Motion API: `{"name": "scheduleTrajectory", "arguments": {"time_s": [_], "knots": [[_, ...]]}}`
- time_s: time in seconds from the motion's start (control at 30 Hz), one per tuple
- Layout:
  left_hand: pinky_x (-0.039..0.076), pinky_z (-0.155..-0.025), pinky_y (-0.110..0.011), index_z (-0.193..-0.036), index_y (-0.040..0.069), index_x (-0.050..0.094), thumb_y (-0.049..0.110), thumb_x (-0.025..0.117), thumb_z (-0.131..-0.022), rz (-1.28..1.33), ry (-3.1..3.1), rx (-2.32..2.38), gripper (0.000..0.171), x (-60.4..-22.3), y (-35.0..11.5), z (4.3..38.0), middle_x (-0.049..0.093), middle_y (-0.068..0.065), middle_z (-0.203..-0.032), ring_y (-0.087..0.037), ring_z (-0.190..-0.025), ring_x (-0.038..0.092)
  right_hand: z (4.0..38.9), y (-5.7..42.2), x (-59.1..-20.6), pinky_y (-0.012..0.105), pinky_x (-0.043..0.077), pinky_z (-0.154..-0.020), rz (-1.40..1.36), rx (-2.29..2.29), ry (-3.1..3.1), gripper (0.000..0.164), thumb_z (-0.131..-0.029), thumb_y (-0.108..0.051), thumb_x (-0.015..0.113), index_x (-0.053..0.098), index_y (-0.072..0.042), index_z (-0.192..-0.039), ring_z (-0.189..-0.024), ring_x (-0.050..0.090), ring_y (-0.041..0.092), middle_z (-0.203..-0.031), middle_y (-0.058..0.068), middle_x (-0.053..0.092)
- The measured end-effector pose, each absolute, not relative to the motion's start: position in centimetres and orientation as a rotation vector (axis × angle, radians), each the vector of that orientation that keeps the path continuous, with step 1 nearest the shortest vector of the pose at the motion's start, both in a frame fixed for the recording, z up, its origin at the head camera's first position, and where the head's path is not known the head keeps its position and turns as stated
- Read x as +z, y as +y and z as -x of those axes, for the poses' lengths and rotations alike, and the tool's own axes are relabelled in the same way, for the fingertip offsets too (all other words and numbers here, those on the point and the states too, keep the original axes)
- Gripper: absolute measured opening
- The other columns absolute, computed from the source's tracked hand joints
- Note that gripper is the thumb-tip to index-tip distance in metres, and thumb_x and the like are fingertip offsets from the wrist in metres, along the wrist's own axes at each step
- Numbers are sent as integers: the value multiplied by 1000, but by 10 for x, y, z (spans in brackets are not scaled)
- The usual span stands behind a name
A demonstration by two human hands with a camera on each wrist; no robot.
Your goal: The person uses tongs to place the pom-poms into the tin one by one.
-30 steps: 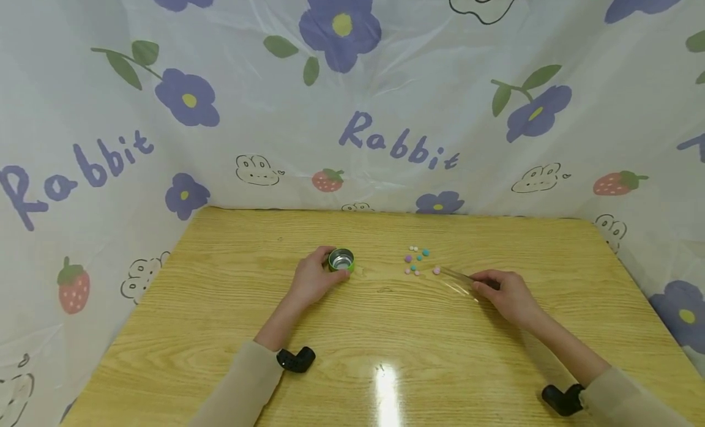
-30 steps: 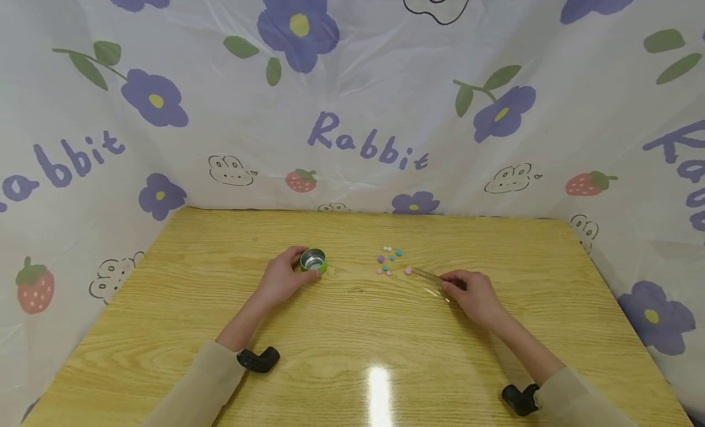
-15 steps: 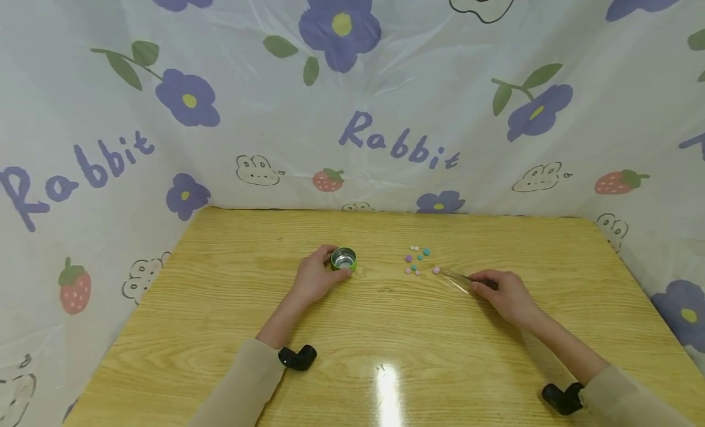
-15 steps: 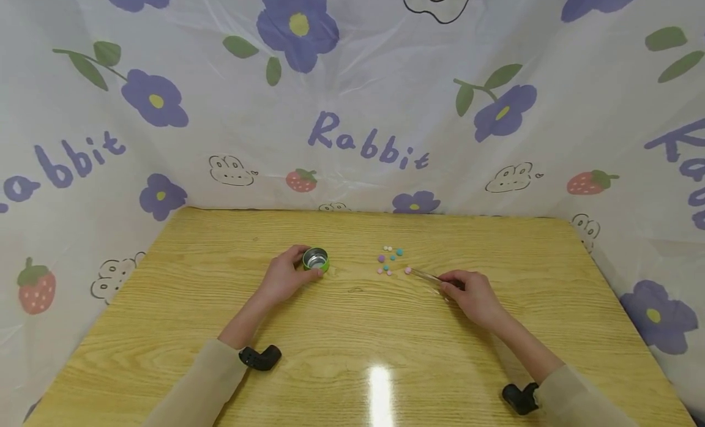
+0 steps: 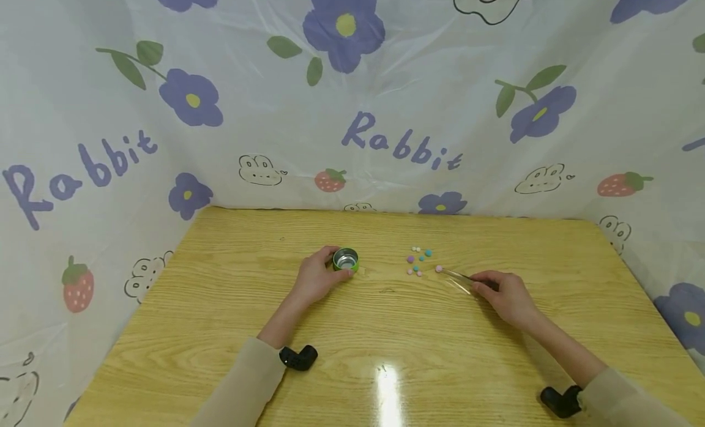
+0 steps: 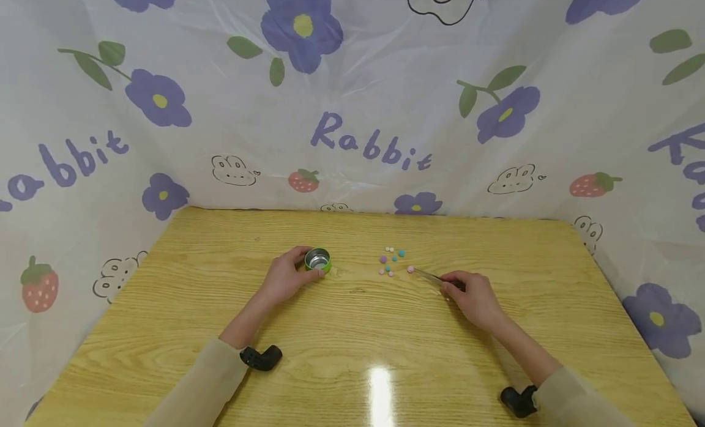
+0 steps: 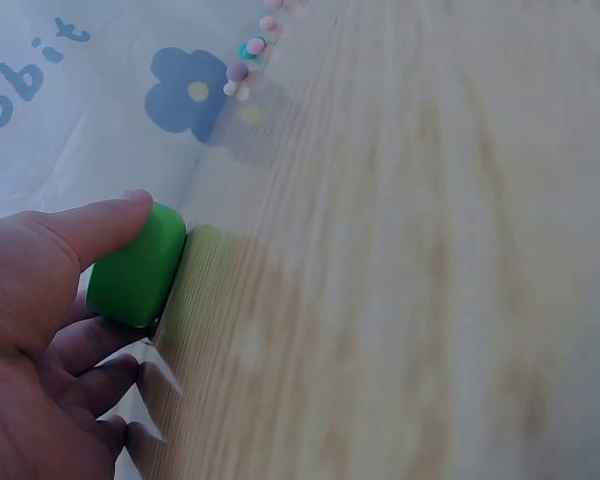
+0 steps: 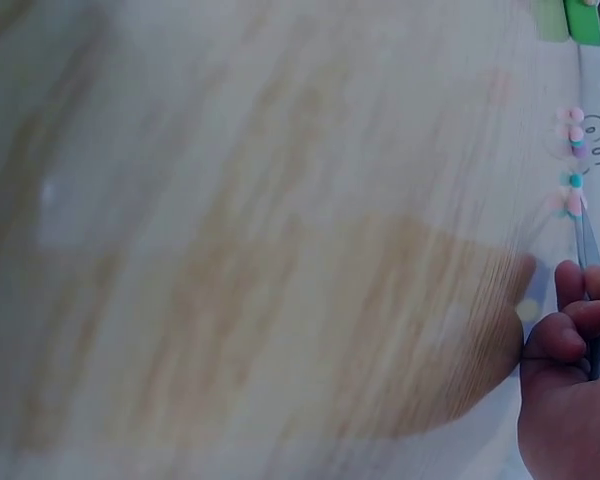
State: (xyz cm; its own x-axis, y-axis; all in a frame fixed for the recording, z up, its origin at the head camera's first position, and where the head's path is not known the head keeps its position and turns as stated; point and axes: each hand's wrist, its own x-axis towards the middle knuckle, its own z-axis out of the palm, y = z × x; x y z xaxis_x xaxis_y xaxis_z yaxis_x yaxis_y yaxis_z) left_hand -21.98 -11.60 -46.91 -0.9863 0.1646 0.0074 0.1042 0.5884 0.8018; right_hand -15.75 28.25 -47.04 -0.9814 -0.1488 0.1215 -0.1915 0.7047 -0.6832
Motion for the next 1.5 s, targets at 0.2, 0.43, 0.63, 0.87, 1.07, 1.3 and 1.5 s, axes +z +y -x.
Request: {"name": "scheduleTrajectory", "arguments": {"time_s": [0.2, 0.43, 0.63, 0.87, 1.07, 1.3, 1.5], "knots": [[40, -111, -51, -142, -2, 56, 23, 83, -88, -229, 2736, 1384, 66, -469, -116, 219, 61, -22, -139, -37, -135, 52, 156, 282, -470, 27, 52, -67, -265, 1167, -2829, 20, -100, -6, 67, 73, 5, -116, -88, 67, 23, -104, 15, 74], [43, -109, -51, -143, -2, 55, 23, 84, -88, -235, 2744, 1389, 67, -474, -116, 221, 64, -21, -135, -36, -132, 55, 156, 279, -460, 26, 51, -64, -268, 1202, -2813, 23, -102, -7, 65, 71, 6, -120, -84, 65, 20, -103, 16, 74], [44, -108, -51, -143, -2, 55, 23, 84, -88, -236, 2731, 1411, 67, -474, -116, 220, 65, -21, -134, -36, -131, 56, 161, 272, -456, 26, 48, -59, -298, 1256, -2778, 24, -101, -8, 66, 71, 7, -119, -77, 62, 16, -99, 15, 73], [45, -107, -51, -142, -2, 56, 24, 84, -88, -246, 2749, 1401, 66, -476, -117, 221, 64, -21, -134, -37, -130, 57, 166, 257, -453, 25, 50, -61, -312, 1325, -2758, 23, -101, -6, 66, 71, 9, -118, -80, 65, 22, -98, 14, 74], [45, -107, -51, -141, -1, 57, 23, 84, -88, -260, 2740, 1418, 64, -476, -117, 220, 66, -19, -133, -36, -129, 57, 169, 243, -448, 25, 51, -62, -333, 1372, -2734, 21, -100, -3, 65, 70, 10, -117, -85, 70, 28, -95, 15, 75], [45, -106, -51, -142, -1, 57, 23, 83, -89, -273, 2735, 1422, 64, -475, -118, 219, 65, -20, -133, -37, -130, 57, 180, 225, -442, 25, 50, -62, -365, 1386, -2710, 24, -103, -6, 63, 69, 8, -121, -89, 68, 36, -95, 14, 74], [45, -107, -50, -142, -1, 57, 23, 84, -88, -270, 2739, 1421, 65, -477, -118, 221, 64, -20, -135, -36, -131, 56, 190, 203, -440, 24, 50, -63, -439, 1482, -2653, 22, -101, -1, 64, 69, 11, -119, -89, 68, 41, -93, 17, 74]]}}
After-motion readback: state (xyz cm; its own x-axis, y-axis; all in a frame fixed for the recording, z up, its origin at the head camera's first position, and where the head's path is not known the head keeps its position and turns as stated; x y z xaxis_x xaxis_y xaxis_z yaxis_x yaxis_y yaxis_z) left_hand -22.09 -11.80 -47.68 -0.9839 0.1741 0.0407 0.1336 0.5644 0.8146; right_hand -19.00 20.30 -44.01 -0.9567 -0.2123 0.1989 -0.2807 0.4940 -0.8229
